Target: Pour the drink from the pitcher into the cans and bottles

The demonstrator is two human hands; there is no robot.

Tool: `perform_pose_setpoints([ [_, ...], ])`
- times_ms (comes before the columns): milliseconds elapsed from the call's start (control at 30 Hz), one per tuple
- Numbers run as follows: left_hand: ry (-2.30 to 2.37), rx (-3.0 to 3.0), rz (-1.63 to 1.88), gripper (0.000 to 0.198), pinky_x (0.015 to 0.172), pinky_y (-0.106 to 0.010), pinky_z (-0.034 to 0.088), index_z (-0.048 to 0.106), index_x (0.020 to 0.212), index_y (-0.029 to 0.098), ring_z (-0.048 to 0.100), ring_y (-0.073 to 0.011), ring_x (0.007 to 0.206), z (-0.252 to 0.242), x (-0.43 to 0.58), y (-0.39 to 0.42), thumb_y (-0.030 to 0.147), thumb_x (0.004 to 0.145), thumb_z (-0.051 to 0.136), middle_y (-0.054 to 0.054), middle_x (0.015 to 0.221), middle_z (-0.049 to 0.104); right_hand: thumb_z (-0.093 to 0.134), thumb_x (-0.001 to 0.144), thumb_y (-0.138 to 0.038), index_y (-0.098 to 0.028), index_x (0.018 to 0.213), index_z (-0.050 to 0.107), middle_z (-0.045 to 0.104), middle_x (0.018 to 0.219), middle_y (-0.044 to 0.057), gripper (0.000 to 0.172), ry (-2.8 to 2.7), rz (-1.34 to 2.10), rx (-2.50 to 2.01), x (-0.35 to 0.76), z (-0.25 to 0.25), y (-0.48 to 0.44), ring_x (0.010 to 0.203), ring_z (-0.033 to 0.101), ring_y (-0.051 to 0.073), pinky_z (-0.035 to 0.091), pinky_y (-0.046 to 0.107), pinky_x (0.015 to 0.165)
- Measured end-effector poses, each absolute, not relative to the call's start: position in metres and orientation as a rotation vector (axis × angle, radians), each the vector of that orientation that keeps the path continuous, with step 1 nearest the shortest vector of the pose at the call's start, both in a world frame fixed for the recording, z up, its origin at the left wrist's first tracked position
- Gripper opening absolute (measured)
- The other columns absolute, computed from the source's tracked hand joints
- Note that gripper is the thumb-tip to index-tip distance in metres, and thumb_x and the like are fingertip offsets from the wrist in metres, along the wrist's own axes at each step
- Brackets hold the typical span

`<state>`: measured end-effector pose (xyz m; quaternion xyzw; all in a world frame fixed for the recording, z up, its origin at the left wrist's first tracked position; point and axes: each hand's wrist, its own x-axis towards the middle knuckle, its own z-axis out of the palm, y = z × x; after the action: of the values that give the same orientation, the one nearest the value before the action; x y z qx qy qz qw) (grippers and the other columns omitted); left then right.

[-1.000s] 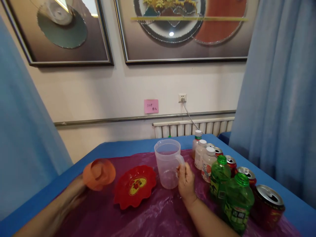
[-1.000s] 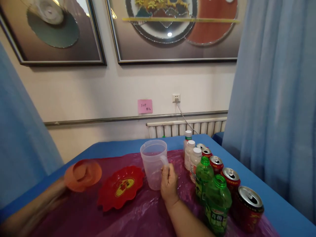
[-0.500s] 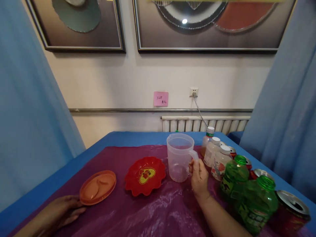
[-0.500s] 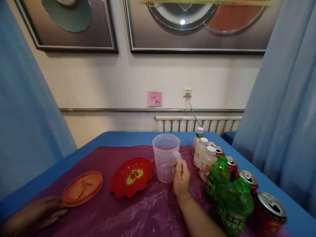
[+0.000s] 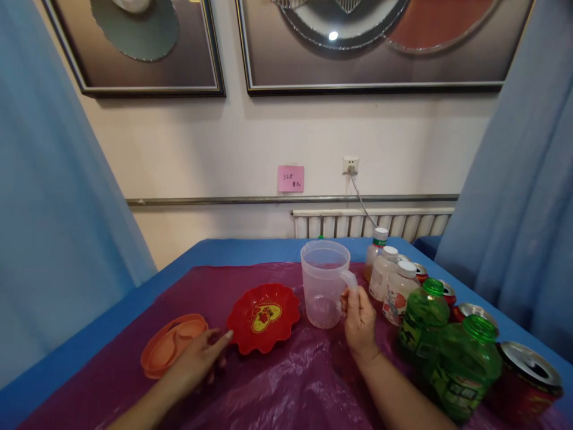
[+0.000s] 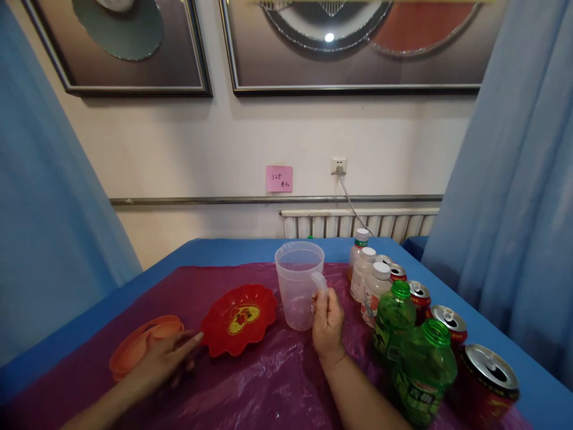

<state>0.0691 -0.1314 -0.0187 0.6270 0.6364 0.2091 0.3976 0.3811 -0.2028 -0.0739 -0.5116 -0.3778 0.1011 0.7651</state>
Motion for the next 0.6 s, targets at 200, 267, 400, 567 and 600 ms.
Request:
perform_pose_setpoints([
  [200, 1.634, 1.596, 0.55, 0.053, 0.033, -0.022, 0.026, 0.051, 0.072, 0.024, 0.033, -0.0089, 0.03, -0.031, 0.091, -0.116, 0.076, 0.065, 0.052, 0.008, 0.045, 0.046, 0.044, 0.099, -0.061, -0.02, 0.08, 0.057, 0.053, 0.064, -0.003, 0.047, -0.822, 0.222, -1.085, 0.381, -0.07, -0.201, 0.056, 0.047, 0.014, 0.039, 0.025, 0.052],
  [267, 1.656, 1.61, 0.551, 0.049, 0.033, -0.021, 0.024, 0.046, 0.065, 0.024, 0.031, -0.008, 0.029, -0.035, 0.096, -0.115, 0.073, 0.069, 0.052, 0.009, 0.041, 0.041, 0.045, 0.1, -0.061, -0.02, 0.081, 0.058, 0.053, 0.064, -0.003, 0.047, -0.825, 0.231, -1.083, 0.381, -0.071, -0.201, 0.056, 0.047, 0.014, 0.039, 0.025, 0.052],
  [400, 1.708, 1.616, 0.55, 0.045, 0.032, -0.02, 0.023, 0.04, 0.058, 0.025, 0.03, -0.0082, 0.028, -0.037, 0.107, -0.111, 0.065, 0.074, 0.055, 0.009, 0.036, 0.037, 0.044, 0.1, -0.059, -0.02, 0.083, 0.058, 0.053, 0.065, -0.003, 0.045, -0.829, 0.247, -1.083, 0.382, -0.072, -0.201, 0.057, 0.048, 0.014, 0.04, 0.025, 0.053],
  [567, 1.722, 1.637, 0.555, 0.038, 0.033, -0.019, 0.024, 0.038, 0.056, 0.024, 0.028, -0.0073, 0.028, -0.03, 0.113, -0.108, 0.05, 0.079, 0.053, 0.01, 0.037, 0.034, 0.044, 0.101, -0.059, -0.02, 0.084, 0.057, 0.055, 0.067, -0.002, 0.044, -0.834, 0.26, -1.075, 0.38, -0.072, -0.201, 0.057, 0.05, 0.014, 0.04, 0.025, 0.053],
  [600, 1.722, 1.649, 0.55, 0.037, 0.033, -0.019, 0.024, 0.038, 0.056, 0.024, 0.028, -0.0074, 0.028, -0.027, 0.113, -0.107, 0.049, 0.079, 0.053, 0.01, 0.037, 0.033, 0.044, 0.101, -0.059, -0.02, 0.084, 0.057, 0.055, 0.066, -0.002, 0.044, -0.832, 0.261, -1.076, 0.38, -0.071, -0.201, 0.056, 0.05, 0.014, 0.04, 0.024, 0.052],
])
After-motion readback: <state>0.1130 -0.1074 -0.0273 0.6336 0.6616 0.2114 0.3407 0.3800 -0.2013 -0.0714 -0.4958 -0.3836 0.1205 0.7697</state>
